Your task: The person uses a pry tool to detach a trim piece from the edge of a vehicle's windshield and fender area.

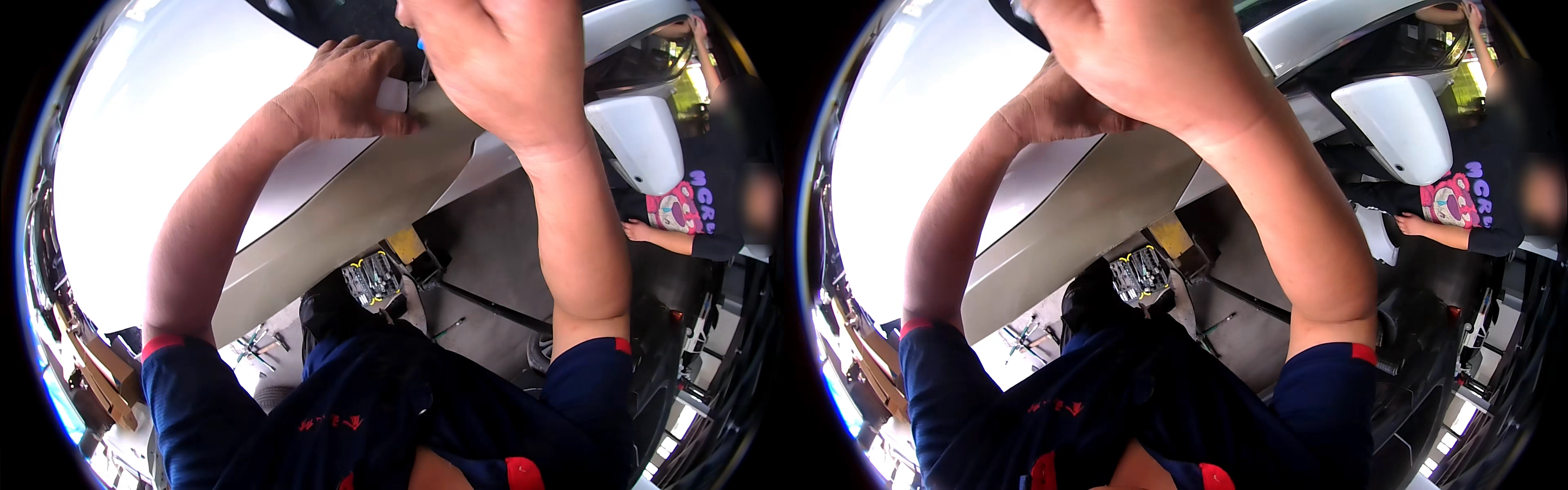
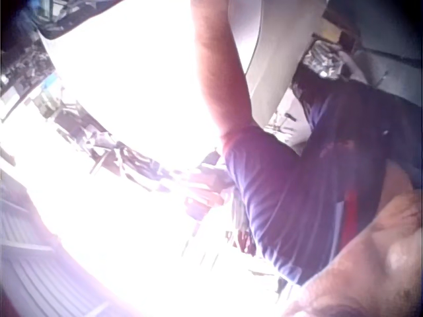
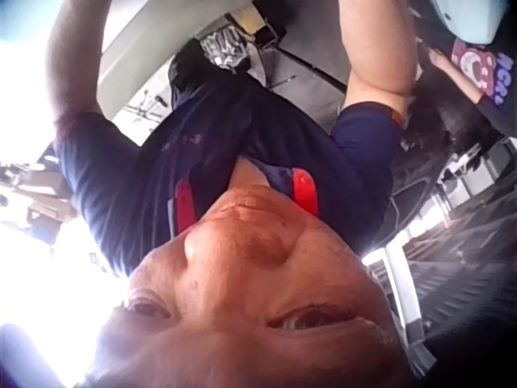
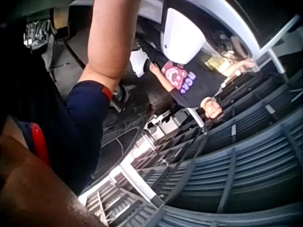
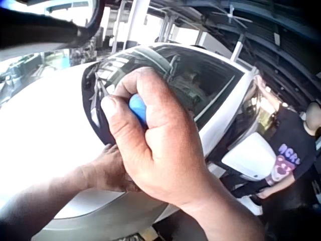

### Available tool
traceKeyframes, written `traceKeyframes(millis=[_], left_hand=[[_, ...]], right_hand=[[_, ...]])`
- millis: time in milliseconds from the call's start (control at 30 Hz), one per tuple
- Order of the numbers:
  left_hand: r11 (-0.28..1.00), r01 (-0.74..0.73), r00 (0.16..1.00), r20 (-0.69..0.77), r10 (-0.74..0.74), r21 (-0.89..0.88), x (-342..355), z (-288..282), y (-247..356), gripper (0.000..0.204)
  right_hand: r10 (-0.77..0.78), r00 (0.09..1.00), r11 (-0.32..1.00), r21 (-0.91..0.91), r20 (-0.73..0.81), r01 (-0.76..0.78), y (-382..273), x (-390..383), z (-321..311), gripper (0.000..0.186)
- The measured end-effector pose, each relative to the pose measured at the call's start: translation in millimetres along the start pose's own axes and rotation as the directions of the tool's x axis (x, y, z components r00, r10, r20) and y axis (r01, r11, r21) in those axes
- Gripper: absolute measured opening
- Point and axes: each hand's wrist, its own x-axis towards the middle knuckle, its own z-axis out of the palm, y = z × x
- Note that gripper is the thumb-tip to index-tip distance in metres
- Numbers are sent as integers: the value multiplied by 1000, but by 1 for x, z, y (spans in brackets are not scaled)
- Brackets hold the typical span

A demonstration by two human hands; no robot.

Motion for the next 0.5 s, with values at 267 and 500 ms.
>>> traceKeyframes(millis=[267, 500], left_hand=[[923, 169, 974, 199, -104, -345, -5, 3, 4, 82], [941, 178, 977, 169, -132, -290, -2, -8, 18, 70]], right_hand=[[177, 945, 969, 121, 276, -216, -17, 16, 22, 9], [173, 929, 979, -163, 326, -125, -22, 18, 28, 11]])
